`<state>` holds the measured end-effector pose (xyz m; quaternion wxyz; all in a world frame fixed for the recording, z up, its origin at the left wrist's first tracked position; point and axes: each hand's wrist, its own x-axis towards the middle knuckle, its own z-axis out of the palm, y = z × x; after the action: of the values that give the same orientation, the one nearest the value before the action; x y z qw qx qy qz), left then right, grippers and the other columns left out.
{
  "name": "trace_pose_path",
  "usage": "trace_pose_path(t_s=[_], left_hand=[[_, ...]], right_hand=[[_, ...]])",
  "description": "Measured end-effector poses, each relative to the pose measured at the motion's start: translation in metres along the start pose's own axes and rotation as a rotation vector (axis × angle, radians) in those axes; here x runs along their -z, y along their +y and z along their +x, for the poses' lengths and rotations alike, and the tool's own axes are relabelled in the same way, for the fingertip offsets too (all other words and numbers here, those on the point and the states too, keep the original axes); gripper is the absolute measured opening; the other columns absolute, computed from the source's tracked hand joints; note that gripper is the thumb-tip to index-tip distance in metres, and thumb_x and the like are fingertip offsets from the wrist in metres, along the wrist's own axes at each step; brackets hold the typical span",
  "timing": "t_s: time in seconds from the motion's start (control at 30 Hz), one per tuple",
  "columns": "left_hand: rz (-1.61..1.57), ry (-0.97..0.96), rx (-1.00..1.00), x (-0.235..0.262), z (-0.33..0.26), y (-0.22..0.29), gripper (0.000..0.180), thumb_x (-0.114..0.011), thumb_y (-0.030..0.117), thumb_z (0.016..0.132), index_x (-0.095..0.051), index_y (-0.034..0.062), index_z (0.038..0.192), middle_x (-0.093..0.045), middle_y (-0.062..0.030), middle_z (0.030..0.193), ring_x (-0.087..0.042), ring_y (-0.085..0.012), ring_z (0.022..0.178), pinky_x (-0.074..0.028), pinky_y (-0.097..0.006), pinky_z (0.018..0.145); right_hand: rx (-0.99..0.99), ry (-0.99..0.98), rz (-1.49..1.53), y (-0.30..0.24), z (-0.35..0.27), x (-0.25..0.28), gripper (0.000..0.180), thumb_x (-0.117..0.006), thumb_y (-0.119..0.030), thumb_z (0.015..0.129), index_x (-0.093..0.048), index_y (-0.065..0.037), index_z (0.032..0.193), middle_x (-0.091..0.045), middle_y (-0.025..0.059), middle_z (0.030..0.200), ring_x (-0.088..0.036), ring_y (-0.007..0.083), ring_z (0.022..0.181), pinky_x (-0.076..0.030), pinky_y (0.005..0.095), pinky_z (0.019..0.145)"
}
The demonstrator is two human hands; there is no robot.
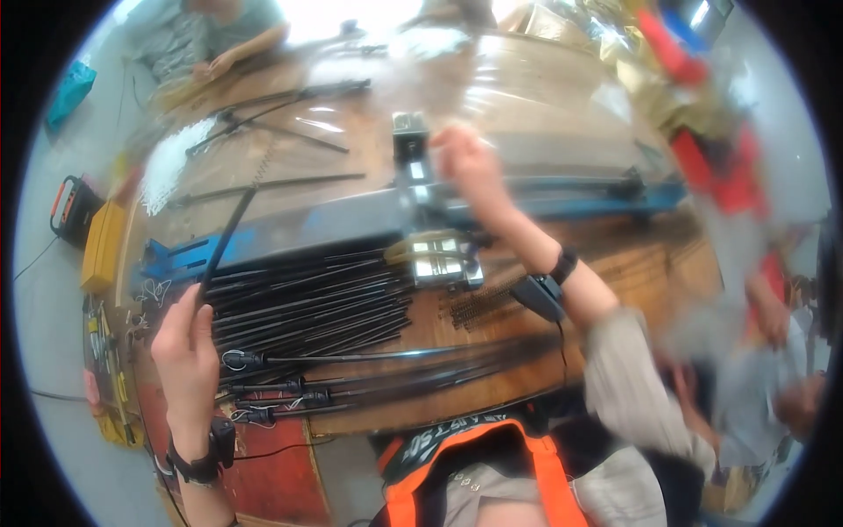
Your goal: The worker is organizing and assembling bundles of black cables or rods using a specialized mechanical fixture on a workbench.
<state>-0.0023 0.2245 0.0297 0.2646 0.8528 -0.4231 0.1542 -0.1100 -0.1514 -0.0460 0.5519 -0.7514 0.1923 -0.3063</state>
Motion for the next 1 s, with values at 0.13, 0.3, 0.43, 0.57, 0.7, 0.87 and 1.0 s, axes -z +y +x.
trace_pose_path(t_s=[0.13,0.3,0.43,0.57,0.7,0.87,1.0], left_hand=[[-0.034,-0.029,0.033,-0.015,0.004,-0.009,0.023,-0.057,0.003,0.094,-0.062,-0.0021,0.116,-0.066,-0.0178,0.090,-0.063,-0.0283,0.077,-0.049,-0.034,0.072],[-0.068,-0.031,0.012,-0.027,0.011,-0.008,0.022,-0.057,0.004,0.094,-0.062,-0.0017,0.115,-0.065,-0.0170,0.088,-0.061,-0.0266,0.074,-0.048,-0.034,0.069],[-0.069,-0.051,0.013,-0.030,0.015,-0.007,0.022,-0.057,0.004,0.095,-0.062,-0.0012,0.115,-0.065,-0.0168,0.088,-0.061,-0.0262,0.074,-0.048,-0.033,0.068],[-0.067,-0.080,0.024,-0.034,0.016,-0.005,0.022,-0.058,0.004,0.094,-0.062,-0.0010,0.115,-0.065,-0.0163,0.088,-0.061,-0.0256,0.074,-0.048,-0.032,0.068],[-0.082,-0.079,0.024,-0.033,0.015,-0.003,0.021,-0.058,0.003,0.094,-0.063,-0.0009,0.114,-0.065,-0.0157,0.087,-0.060,-0.0251,0.073,-0.048,-0.032,0.067],[-0.089,-0.077,0.020,-0.024,0.015,0.000,0.022,-0.059,0.001,0.092,-0.063,-0.0007,0.114,-0.064,-0.0146,0.085,-0.059,-0.0234,0.071,-0.047,-0.031,0.066],[-0.118,-0.173,-0.022,-0.014,0.014,0.020,0.024,-0.060,-0.001,0.090,-0.064,0.0003,0.114,-0.062,-0.0139,0.082,-0.057,-0.0224,0.069,-0.046,-0.031,0.064]], right_hand=[[0.123,-0.126,-0.122,0.014,0.005,-0.001,0.020,-0.056,-0.019,0.098,-0.062,-0.003,0.109,-0.067,0.0056,0.078,-0.062,0.0121,0.074,-0.052,0.0281,0.069],[0.162,-0.145,-0.069,0.019,0.009,-0.010,0.017,-0.060,-0.019,0.094,-0.068,-0.005,0.099,-0.068,0.0055,0.076,-0.063,0.0151,0.072,-0.051,0.0297,0.069],[0.627,-0.155,-0.382,0.029,0.017,-0.008,0.015,-0.064,-0.017,0.090,-0.069,-0.005,0.085,-0.069,0.0070,0.076,-0.064,0.0196,0.071,-0.050,0.0328,0.070],[0.545,-0.070,-0.313,0.030,0.019,-0.012,0.016,-0.067,-0.017,0.086,-0.068,-0.004,0.076,-0.067,0.0083,0.074,-0.063,0.0213,0.071,-0.049,0.0343,0.071],[0.446,0.088,-0.259,0.032,0.012,-0.011,0.015,-0.068,-0.021,0.086,-0.068,-0.006,0.083,-0.067,0.0066,0.077,-0.063,0.0202,0.075,-0.049,0.0350,0.072],[0.848,0.361,-0.349,0.006,0.013,-0.009,0.015,-0.066,-0.017,0.089,-0.068,-0.005,0.098,-0.068,0.0075,0.083,-0.066,0.0210,0.079,-0.052,0.0302,0.069],[1.148,0.296,-0.662,-0.015,0.022,-0.016,0.016,-0.068,-0.014,0.089,-0.066,-0.005,0.102,-0.068,0.0072,0.086,-0.066,0.0214,0.081,-0.053,0.0301,0.070]])
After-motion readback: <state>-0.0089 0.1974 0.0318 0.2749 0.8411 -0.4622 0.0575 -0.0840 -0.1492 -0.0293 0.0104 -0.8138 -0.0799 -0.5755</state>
